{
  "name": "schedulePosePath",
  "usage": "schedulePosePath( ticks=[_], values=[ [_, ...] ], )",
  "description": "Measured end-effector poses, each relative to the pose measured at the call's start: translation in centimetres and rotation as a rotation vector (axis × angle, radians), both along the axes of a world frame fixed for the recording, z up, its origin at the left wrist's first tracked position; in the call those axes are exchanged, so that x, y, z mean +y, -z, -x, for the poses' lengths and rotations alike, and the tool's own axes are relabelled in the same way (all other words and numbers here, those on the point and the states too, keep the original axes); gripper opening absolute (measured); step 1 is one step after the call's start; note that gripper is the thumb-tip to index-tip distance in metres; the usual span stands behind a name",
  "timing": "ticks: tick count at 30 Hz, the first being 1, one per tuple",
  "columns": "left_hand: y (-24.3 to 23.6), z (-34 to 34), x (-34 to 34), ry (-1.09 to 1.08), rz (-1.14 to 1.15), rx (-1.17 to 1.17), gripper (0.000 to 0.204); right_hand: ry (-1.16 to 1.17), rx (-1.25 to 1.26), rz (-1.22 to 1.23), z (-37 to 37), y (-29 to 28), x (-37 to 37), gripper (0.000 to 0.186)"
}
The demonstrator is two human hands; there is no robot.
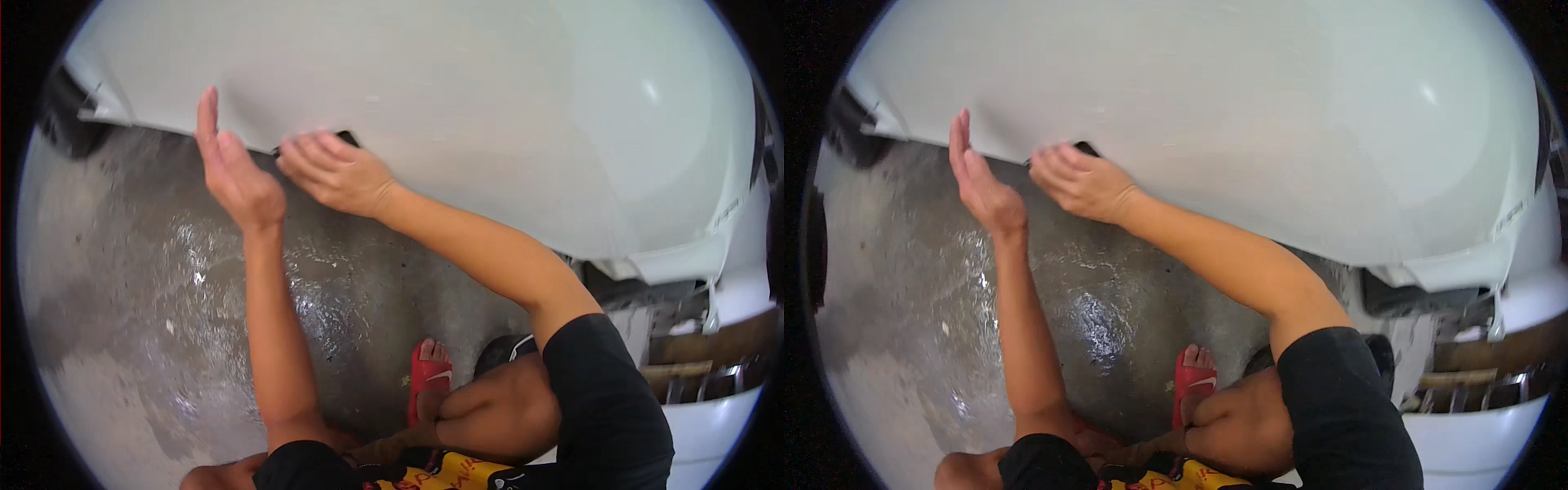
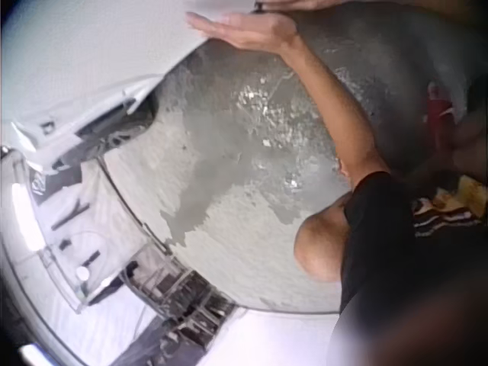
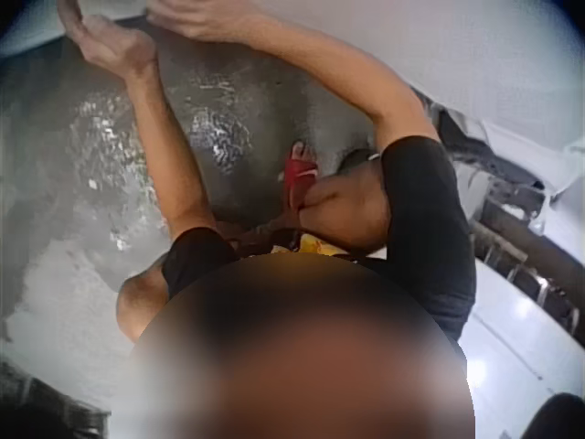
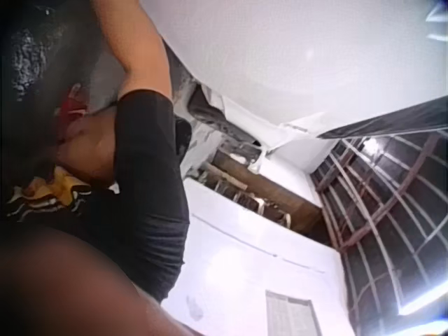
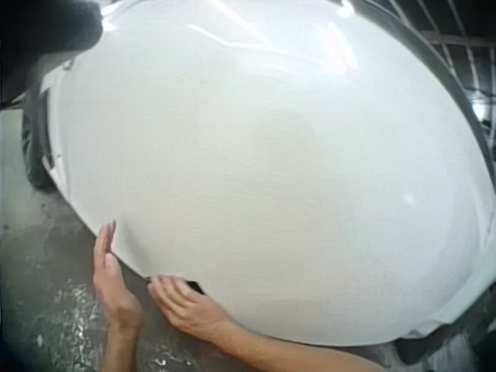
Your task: The person dips sandpaper into a bucket of water and wet-sands the body panels of a white car by hand, rubbing the surface with the sandpaper and touching it with their hands.
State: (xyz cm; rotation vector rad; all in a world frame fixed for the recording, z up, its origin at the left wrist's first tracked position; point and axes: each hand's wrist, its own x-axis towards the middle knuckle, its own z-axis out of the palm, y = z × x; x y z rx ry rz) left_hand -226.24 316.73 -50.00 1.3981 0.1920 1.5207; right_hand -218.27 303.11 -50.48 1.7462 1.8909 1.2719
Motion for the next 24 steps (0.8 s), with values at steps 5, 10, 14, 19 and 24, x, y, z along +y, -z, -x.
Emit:
schedulePosePath(
  ticks=[5,10,14,19,24],
  values=[
    [1.9,4.1,4.9,-0.164,-0.188,0.230,0.048,0.022,-0.233,0.275,-1.5,-2.8,-24.7,0.040],
    [-3.4,3.1,5.2,-0.293,-0.346,0.036,0.049,0.082,-0.228,0.321,-2.2,-5.0,-36.4,0.039],
    [-11.2,-1.7,-6.9,0.063,-0.400,-0.256,0.052,-0.080,-0.065,0.005,-2.5,3.5,-14.7,0.046],
    [-13.9,-1.8,-4.9,-0.136,-1.197,-0.117,0.054,-0.097,-0.106,0.235,-2.7,0.1,-21.0,0.047],
    [-16.7,-0.8,1.7,-0.181,-1.293,-0.106,0.055,-0.038,-0.199,0.502,-3.6,-6.4,-42.5,0.043]
  ],
)
